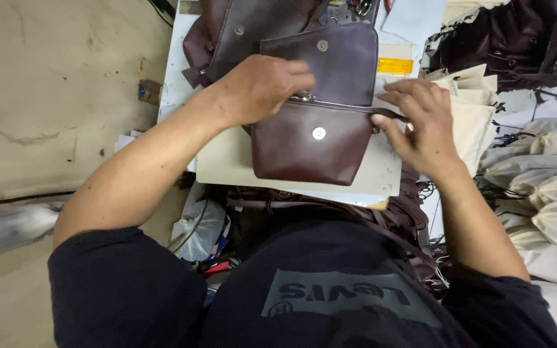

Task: The person assembles a leather bag by inserting a patterned lining, attaching a long strap to the metal rings, and then placing the finished bag into a white dust cover.

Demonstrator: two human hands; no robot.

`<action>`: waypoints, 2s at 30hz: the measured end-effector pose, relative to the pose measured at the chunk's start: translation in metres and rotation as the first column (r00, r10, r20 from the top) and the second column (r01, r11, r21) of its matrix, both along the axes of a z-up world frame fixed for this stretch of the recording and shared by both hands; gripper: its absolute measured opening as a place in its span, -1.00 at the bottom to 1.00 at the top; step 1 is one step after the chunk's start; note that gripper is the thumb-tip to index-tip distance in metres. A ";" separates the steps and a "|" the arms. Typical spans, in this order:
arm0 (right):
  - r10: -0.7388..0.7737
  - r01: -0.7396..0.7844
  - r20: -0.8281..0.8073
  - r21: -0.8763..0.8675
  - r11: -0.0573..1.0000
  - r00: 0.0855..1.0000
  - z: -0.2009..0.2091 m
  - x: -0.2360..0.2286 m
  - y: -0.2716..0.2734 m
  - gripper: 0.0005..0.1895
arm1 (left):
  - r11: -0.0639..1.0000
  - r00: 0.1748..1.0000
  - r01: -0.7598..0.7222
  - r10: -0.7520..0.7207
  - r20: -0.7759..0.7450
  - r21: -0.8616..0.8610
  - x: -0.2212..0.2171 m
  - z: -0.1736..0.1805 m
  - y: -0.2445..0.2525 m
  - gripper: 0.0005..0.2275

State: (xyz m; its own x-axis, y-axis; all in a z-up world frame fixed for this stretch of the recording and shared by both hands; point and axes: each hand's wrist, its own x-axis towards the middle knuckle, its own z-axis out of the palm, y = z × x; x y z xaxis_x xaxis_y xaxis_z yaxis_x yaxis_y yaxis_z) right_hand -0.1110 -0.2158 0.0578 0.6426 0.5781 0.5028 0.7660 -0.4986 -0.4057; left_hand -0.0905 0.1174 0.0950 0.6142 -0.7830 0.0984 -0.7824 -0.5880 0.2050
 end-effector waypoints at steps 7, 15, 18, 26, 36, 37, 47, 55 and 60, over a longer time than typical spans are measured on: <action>0.038 -0.035 0.256 -0.015 0.999 0.966 0.087 -0.028 0.043 -0.83 | 0.989 0.777 0.063 0.035 0.629 -0.133 -0.053 0.067 -0.038 -0.90; 0.108 -0.111 0.147 0.015 0.994 0.983 0.043 -0.048 0.044 -0.81 | 0.696 0.907 -0.373 0.414 -0.081 -0.614 -0.114 -0.012 -0.044 -0.74; 0.122 -0.123 0.098 0.005 0.992 0.988 0.036 -0.051 0.041 -0.88 | 0.676 0.904 -0.370 0.420 -0.079 -0.637 -0.129 -0.011 -0.050 -0.81; 0.112 -0.119 0.200 0.024 0.993 0.973 0.037 -0.079 0.037 -0.93 | 0.574 0.880 -0.357 0.470 -0.061 -0.737 -0.154 -0.004 -0.068 -0.92; 0.142 -0.142 0.251 -0.016 0.990 0.958 0.042 -0.108 0.035 -0.95 | 0.673 0.886 -0.396 0.459 -0.067 -0.625 -0.177 0.009 -0.074 -0.98; 0.141 -0.141 0.254 -0.016 0.990 0.957 0.040 -0.110 0.034 -0.95 | 0.674 0.887 -0.393 0.458 -0.064 -0.626 -0.176 0.009 -0.073 -0.98; 0.165 -0.158 0.206 -0.048 0.986 0.964 0.047 -0.117 0.029 -0.84 | 0.933 0.938 -0.189 0.080 -0.337 -0.306 -0.139 0.045 -0.061 -0.78; 0.211 -0.203 0.178 -0.060 0.977 0.961 0.043 -0.113 0.023 -0.81 | 0.998 0.997 0.062 -0.061 0.042 -0.022 -0.124 0.049 -0.067 -0.79; 0.204 -0.193 0.201 -0.076 0.978 0.958 0.030 -0.106 0.019 -0.91 | 0.954 0.771 0.132 -0.270 0.577 0.269 -0.141 0.072 -0.052 -0.75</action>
State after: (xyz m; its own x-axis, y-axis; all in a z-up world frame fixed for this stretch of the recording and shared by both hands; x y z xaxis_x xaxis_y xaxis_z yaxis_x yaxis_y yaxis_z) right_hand -0.2169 -0.1965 0.0882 0.3974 0.7141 0.5763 0.9161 -0.3453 -0.2039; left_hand -0.2311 0.0653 0.1673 0.3087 -0.9254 0.2198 -0.8086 -0.3770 -0.4517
